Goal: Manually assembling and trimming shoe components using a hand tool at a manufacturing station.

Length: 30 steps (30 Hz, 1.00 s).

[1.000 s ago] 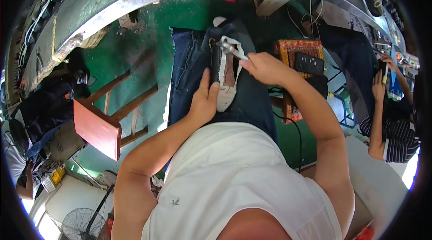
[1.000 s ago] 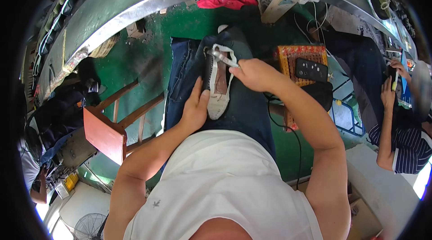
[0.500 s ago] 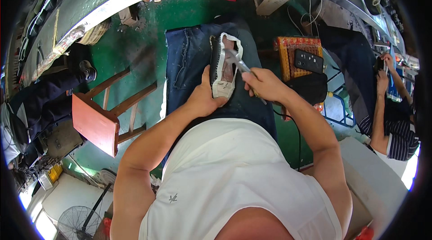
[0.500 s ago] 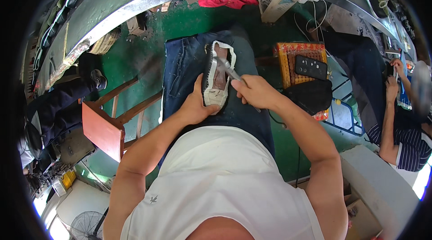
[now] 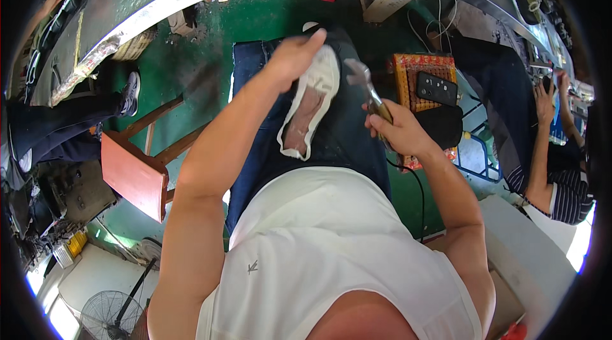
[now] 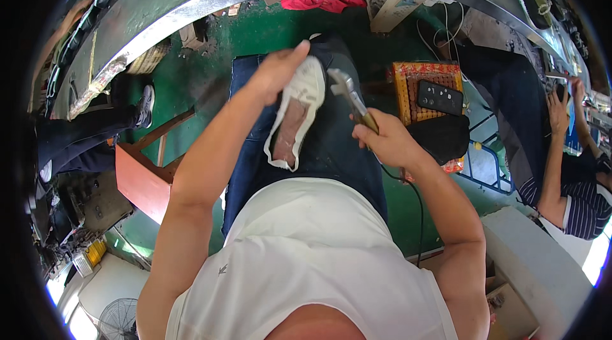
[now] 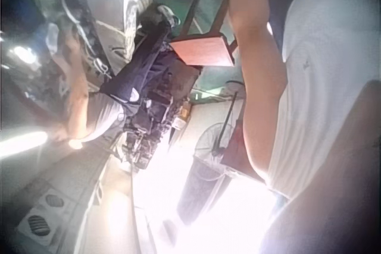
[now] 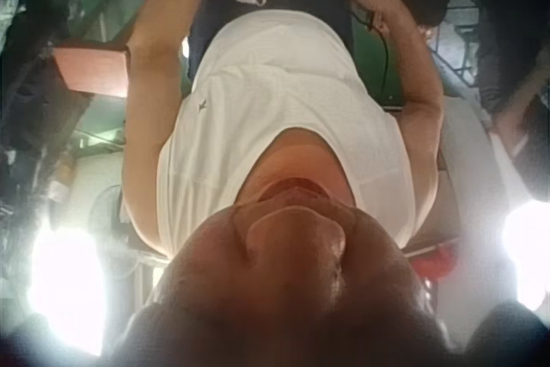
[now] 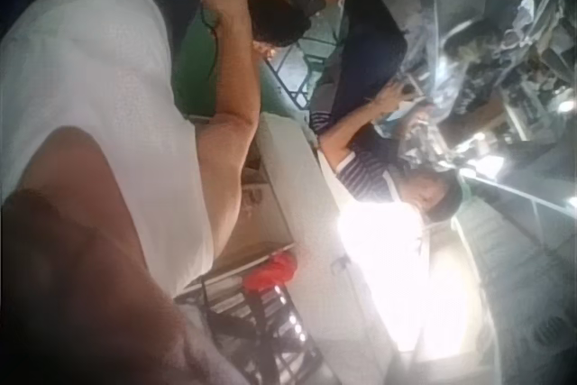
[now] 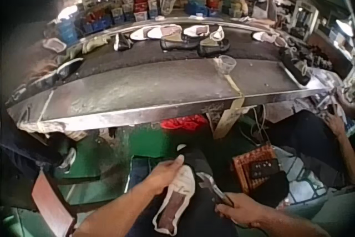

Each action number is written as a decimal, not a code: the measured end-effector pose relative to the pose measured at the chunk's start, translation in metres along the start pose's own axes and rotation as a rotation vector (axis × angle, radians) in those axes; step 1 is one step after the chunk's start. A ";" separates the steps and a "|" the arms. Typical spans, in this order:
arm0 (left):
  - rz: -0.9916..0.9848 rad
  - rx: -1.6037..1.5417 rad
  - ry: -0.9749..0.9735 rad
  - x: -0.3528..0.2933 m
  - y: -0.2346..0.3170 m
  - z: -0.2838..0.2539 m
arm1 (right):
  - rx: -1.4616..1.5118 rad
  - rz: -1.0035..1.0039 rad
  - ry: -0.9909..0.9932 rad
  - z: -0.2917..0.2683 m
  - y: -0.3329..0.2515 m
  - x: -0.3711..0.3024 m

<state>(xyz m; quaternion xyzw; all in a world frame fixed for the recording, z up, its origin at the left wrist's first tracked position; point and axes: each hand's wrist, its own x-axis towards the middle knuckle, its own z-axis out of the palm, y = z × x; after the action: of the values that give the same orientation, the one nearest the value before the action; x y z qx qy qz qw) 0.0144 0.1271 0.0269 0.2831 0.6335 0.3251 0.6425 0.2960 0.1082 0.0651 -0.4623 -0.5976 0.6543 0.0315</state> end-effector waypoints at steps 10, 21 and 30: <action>0.225 0.003 0.092 -0.048 -0.134 0.019 | -0.699 -0.044 -0.441 -0.012 -0.032 0.021; 0.193 0.025 -0.082 -0.052 -0.141 0.011 | -0.788 -0.119 -0.430 0.000 -0.030 0.025; 0.331 0.183 -0.079 -0.053 -0.152 0.010 | -0.967 -0.005 -0.506 -0.011 -0.062 0.045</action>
<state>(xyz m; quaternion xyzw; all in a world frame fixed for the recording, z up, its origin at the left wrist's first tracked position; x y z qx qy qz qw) 0.0344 -0.0087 -0.0573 0.4531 0.5794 0.3561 0.5763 0.2454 0.1607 0.0916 -0.2509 -0.8204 0.3956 -0.3279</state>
